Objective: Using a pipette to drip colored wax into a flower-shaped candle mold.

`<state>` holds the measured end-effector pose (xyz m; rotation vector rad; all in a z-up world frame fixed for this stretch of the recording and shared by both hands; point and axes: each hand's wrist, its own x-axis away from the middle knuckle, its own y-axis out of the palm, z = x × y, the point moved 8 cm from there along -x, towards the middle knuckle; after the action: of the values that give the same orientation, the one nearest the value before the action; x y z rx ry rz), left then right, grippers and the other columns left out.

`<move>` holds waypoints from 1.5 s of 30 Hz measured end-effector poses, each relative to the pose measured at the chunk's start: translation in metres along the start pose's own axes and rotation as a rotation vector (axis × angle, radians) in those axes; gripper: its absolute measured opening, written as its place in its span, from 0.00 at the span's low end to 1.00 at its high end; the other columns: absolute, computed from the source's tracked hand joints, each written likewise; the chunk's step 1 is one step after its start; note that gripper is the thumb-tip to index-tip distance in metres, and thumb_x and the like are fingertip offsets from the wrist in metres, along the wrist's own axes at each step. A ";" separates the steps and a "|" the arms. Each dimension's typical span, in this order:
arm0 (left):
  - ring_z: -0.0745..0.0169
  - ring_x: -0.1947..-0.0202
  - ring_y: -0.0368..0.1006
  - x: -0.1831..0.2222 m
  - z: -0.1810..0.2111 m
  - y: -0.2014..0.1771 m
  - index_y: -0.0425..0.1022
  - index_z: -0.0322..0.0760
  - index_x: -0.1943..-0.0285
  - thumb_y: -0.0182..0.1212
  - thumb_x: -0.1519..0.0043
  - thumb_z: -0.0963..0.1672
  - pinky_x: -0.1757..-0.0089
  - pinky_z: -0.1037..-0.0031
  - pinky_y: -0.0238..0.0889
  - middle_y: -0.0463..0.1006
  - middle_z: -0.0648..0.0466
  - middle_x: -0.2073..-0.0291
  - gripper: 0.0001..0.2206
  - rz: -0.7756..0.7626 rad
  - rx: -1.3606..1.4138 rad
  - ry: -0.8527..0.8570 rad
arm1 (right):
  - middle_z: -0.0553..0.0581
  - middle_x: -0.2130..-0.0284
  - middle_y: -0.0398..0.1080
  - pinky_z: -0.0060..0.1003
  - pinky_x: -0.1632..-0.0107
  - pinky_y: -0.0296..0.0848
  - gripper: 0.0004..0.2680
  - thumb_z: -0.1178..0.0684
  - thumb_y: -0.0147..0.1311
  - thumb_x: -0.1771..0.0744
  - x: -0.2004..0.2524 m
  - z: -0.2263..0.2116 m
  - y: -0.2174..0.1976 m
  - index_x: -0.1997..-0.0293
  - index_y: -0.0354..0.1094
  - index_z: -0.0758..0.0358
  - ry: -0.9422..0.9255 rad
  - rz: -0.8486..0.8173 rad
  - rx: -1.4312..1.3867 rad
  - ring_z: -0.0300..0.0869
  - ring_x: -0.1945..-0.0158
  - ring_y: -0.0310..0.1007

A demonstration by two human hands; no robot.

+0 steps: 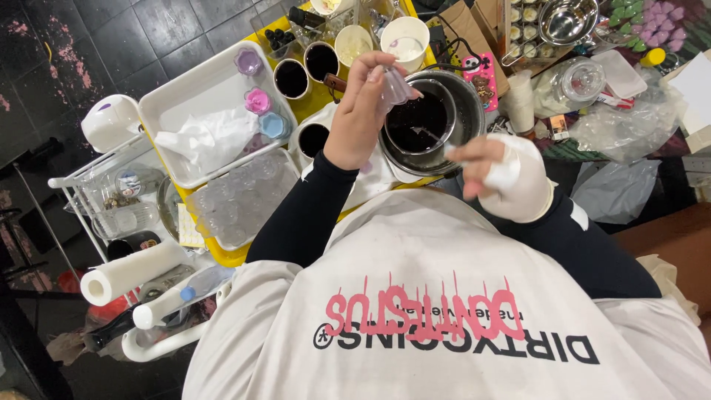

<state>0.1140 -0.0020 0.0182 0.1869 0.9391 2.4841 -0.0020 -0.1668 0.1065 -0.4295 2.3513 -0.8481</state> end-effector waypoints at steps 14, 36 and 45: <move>0.53 0.50 0.76 0.061 -0.003 -0.039 0.61 0.36 0.36 0.42 0.24 0.45 0.44 0.61 0.69 0.71 0.48 0.48 0.12 0.161 0.072 -0.018 | 0.58 0.57 0.77 0.37 0.56 0.77 0.03 0.65 0.62 0.34 -0.004 0.037 0.018 0.61 0.72 0.66 0.280 0.079 -0.055 0.46 0.58 0.79; 0.54 0.52 0.76 0.085 -0.009 -0.048 0.62 0.37 0.38 0.44 0.25 0.45 0.46 0.64 0.70 0.71 0.49 0.49 0.11 0.160 0.158 -0.071 | 0.67 0.58 0.73 0.38 0.51 0.79 0.21 0.39 0.48 0.23 0.097 0.091 0.002 0.64 0.61 0.70 0.524 0.671 -0.785 0.45 0.55 0.77; 0.50 0.49 0.77 0.079 -0.009 -0.044 0.61 0.37 0.37 0.43 0.25 0.45 0.42 0.61 0.68 0.71 0.49 0.49 0.11 0.181 0.165 -0.062 | 0.66 0.61 0.73 0.34 0.64 0.76 0.17 0.41 0.44 0.21 0.101 0.104 0.001 0.59 0.55 0.65 0.627 0.796 -0.709 0.43 0.68 0.75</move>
<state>0.0585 0.0589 -0.0204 0.4176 1.1462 2.5461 -0.0142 -0.2627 -0.0008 0.5894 2.9726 0.2974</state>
